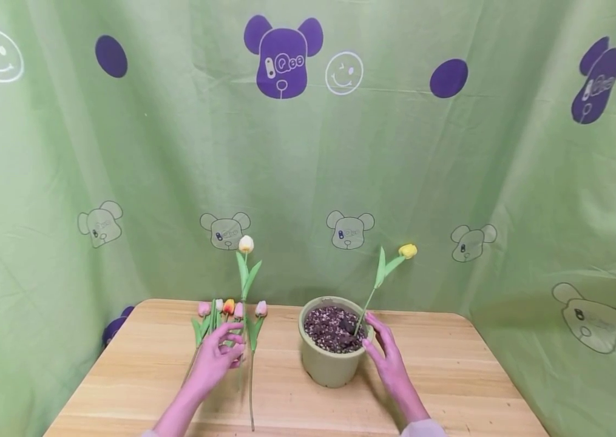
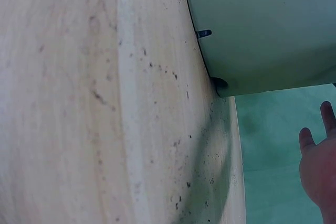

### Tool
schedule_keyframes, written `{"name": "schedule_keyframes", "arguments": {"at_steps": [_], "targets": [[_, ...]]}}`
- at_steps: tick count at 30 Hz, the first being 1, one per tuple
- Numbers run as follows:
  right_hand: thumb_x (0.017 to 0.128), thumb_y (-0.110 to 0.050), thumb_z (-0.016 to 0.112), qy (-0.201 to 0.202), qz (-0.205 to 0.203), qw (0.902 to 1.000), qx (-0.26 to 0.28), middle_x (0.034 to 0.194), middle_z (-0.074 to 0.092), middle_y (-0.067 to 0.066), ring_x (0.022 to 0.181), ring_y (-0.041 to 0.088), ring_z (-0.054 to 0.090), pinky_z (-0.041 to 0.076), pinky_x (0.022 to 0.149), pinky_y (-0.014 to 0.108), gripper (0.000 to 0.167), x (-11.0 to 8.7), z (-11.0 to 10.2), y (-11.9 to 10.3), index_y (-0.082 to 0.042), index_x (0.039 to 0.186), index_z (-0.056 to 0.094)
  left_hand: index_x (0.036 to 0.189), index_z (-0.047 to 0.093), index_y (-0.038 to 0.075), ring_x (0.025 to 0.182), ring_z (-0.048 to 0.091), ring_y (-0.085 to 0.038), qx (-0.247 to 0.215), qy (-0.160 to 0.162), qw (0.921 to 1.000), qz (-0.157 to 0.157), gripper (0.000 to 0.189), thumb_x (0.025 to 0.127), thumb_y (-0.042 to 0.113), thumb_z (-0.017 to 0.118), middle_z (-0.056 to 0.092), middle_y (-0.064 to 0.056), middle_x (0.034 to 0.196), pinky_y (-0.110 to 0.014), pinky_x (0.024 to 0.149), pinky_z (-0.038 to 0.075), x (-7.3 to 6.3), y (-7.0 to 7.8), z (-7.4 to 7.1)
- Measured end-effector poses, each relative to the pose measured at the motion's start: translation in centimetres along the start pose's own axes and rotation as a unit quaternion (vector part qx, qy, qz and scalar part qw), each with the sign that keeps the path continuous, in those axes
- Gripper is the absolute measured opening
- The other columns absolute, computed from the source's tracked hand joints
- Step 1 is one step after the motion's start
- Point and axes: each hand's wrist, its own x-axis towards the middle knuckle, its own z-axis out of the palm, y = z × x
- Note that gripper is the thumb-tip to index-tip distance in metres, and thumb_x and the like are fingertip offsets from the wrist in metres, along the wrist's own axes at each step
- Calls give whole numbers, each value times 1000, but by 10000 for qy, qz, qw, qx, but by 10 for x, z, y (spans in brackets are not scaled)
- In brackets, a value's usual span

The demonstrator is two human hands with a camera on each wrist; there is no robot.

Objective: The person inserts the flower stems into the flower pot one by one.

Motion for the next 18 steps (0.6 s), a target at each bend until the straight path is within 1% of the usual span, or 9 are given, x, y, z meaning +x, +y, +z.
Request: {"name": "schedule_keyframes", "arguments": {"at_steps": [4,7,11,14,16,18], "targets": [[106,-13,57,-38,117,9999,-46,166,32,18,151,13,34,22,120,12,52,0,0,1,-6,155,42,136,61,10,79,69,-26,-72,-126,9997,184,48,91,-8,67,64,-19,110,-40,74,66,5,9,11],[106,-14,57,-63,122,9999,-70,166,32,17,151,14,34,22,121,14,52,1,0,2,-6,155,42,136,62,10,80,68,-26,-97,-168,9992,338,48,91,-8,67,64,-19,110,-41,74,66,9,16,21],[106,-14,57,-99,140,9998,-72,167,32,14,151,12,33,23,120,13,52,1,0,3,-8,155,42,136,62,9,80,66,-20,-139,-198,9979,593,48,91,-7,67,63,-19,111,-36,73,66,16,26,36],[106,-14,57,-100,152,9998,-64,167,32,13,150,10,32,23,120,14,52,1,-1,2,-10,156,42,136,62,8,79,66,-18,-161,-252,9962,822,46,92,-6,67,63,-21,111,-34,73,66,21,35,48],[106,-14,57,-80,135,9999,-42,167,33,15,150,11,33,24,120,13,52,1,-1,2,-8,155,42,136,62,8,80,67,-18,-163,-291,9949,952,46,93,-5,67,64,-22,111,-34,73,66,26,40,55],[106,-13,57,-62,130,9999,-17,167,33,16,151,14,34,24,119,11,52,1,-2,2,-7,155,42,137,62,8,81,67,-19,-201,-337,9941,1010,46,93,-5,67,65,-22,111,-34,73,66,31,44,63]]}}
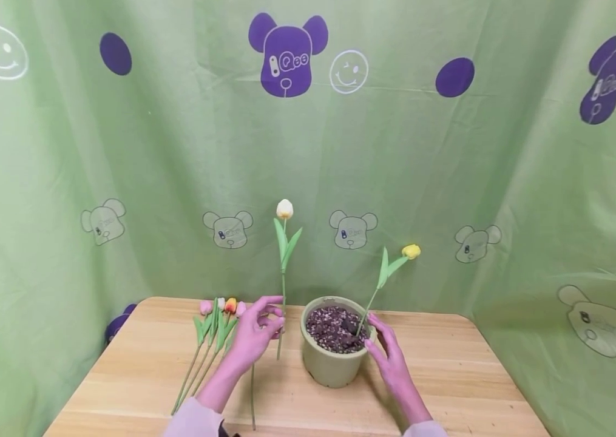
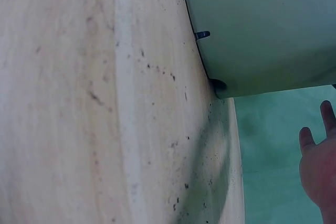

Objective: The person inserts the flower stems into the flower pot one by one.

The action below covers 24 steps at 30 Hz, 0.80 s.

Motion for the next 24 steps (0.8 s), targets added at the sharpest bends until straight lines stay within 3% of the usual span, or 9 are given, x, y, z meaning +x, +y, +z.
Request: {"name": "schedule_keyframes", "arguments": {"at_steps": [5,9,15,19,24], "targets": [[106,-11,56,-5,-37,10000,58,166,33,18,152,19,35,23,118,8,52,0,-1,1,-2,155,40,138,61,6,88,69,-27,-85,-121,9999,71,46,94,-4,68,66,-22,114,-42,79,66,16,5,19],[106,-10,54,31,-105,9999,86,165,33,21,149,10,36,25,121,14,50,-1,-1,-1,-3,154,41,137,62,10,92,69,-34,-130,-167,9997,103,46,94,-3,68,67,-21,115,-45,81,66,28,8,37],[106,-7,54,126,-88,9996,241,164,33,23,143,-4,35,27,118,11,49,-3,0,-6,-3,153,42,137,63,13,90,69,-30,-100,-178,9997,117,46,94,-3,69,67,-22,117,-36,76,66,44,10,65],[106,-7,54,104,-70,9994,335,163,33,22,143,-3,35,27,115,7,50,-2,2,-8,-1,154,41,135,65,16,90,70,-31,-147,-108,9997,150,46,94,-3,69,68,-20,116,-36,77,66,53,8,80],[106,-6,55,138,50,9991,386,164,34,20,140,-4,37,28,115,6,51,1,6,-5,-3,154,41,135,65,19,87,69,-21,-170,-46,9998,112,46,93,-1,70,69,-14,113,-39,78,66,60,6,89]]}}
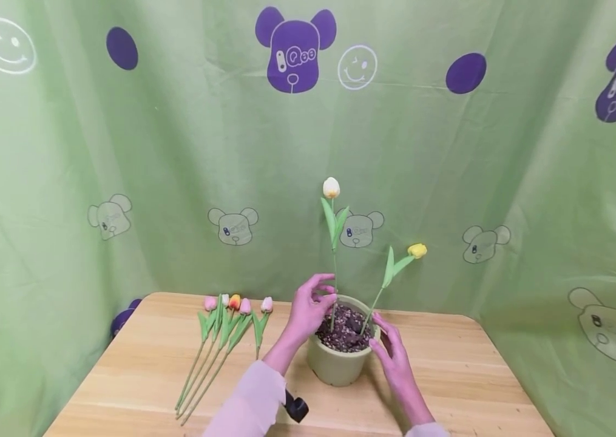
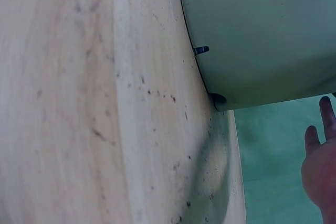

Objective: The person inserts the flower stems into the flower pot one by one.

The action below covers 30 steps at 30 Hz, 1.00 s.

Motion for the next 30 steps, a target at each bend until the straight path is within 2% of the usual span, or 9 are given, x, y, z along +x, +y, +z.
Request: {"name": "schedule_keyframes", "arguments": {"at_steps": [2,8,11,16,23,30], "targets": [[106,-7,55,0,79,10000,-13,164,35,18,140,-4,37,28,115,7,51,1,0,0,-5,155,41,135,65,20,87,69,-20,-5,22,10000,-17,47,93,-1,70,69,-13,113,-43,81,66,2,0,1],[105,-6,55,-18,62,10000,-76,163,35,19,139,-4,38,31,116,11,51,0,1,-2,-4,155,41,136,64,20,91,71,-31,35,45,10000,20,47,94,0,70,69,-11,113,-34,76,66,6,-2,0],[105,-7,56,-83,-9,9999,-97,161,36,20,138,-5,39,31,114,9,51,-4,3,-4,-4,154,41,136,64,21,88,70,-26,71,53,10000,9,48,94,-1,69,69,-9,112,-28,73,65,5,-3,-1],[105,-8,57,-134,24,9998,-129,160,38,19,136,-2,43,32,112,8,49,-10,8,-9,-4,152,44,136,64,22,84,68,-16,129,71,9999,7,47,94,1,70,69,-8,111,-28,73,65,4,-6,-2],[103,-3,58,-167,-152,9997,-25,155,41,21,137,2,45,34,113,10,48,-16,15,-13,-1,150,46,135,64,20,84,68,-13,341,97,9993,82,46,94,1,70,70,-8,110,-26,73,64,2,-11,2],[102,-1,59,-191,-256,9995,-33,155,41,21,138,-1,43,34,114,10,48,-20,19,-15,-2,149,48,134,64,23,86,68,-16,600,154,9981,60,45,94,2,70,70,-5,109,-22,71,63,3,-15,9]]}}
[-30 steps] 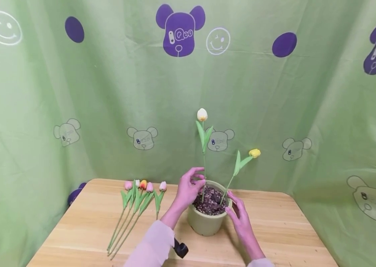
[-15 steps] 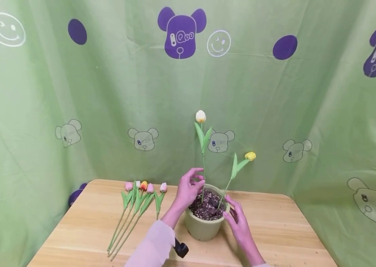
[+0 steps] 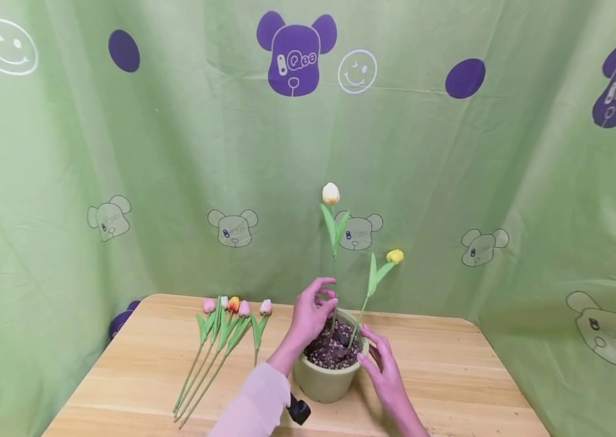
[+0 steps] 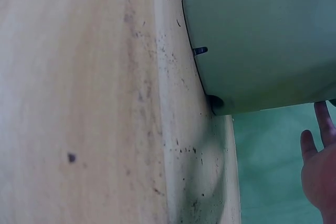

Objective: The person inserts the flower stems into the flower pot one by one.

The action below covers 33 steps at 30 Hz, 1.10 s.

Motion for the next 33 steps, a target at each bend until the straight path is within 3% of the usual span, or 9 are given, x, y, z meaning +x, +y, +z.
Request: {"name": "schedule_keyframes", "arguments": {"at_steps": [9,16,24,33], "targets": [[102,-3,59,-20,95,9999,-60,157,41,20,135,-4,45,34,114,11,48,-1,1,0,-3,149,48,136,63,22,87,67,-10,499,-16,9987,127,46,95,2,69,70,-8,112,-19,72,61,2,-9,4],[102,-3,60,25,179,9998,-41,157,42,18,133,0,49,36,112,11,48,0,2,-2,-4,148,49,137,62,22,87,67,-9,819,-102,9963,234,47,95,3,69,71,-8,113,-18,72,61,3,-13,6],[100,4,58,67,-160,9998,68,154,42,27,135,2,51,36,112,10,47,-1,4,-6,4,146,48,134,63,24,89,69,-9,1123,-250,9926,379,45,95,3,71,71,-5,111,-18,76,60,3,-17,6],[101,1,59,94,26,10000,20,154,43,24,138,12,49,35,112,10,48,0,4,-6,2,147,48,131,62,24,89,70,-11,1546,-539,9859,346,41,95,5,70,71,-7,113,-24,80,62,2,-18,6]]}}
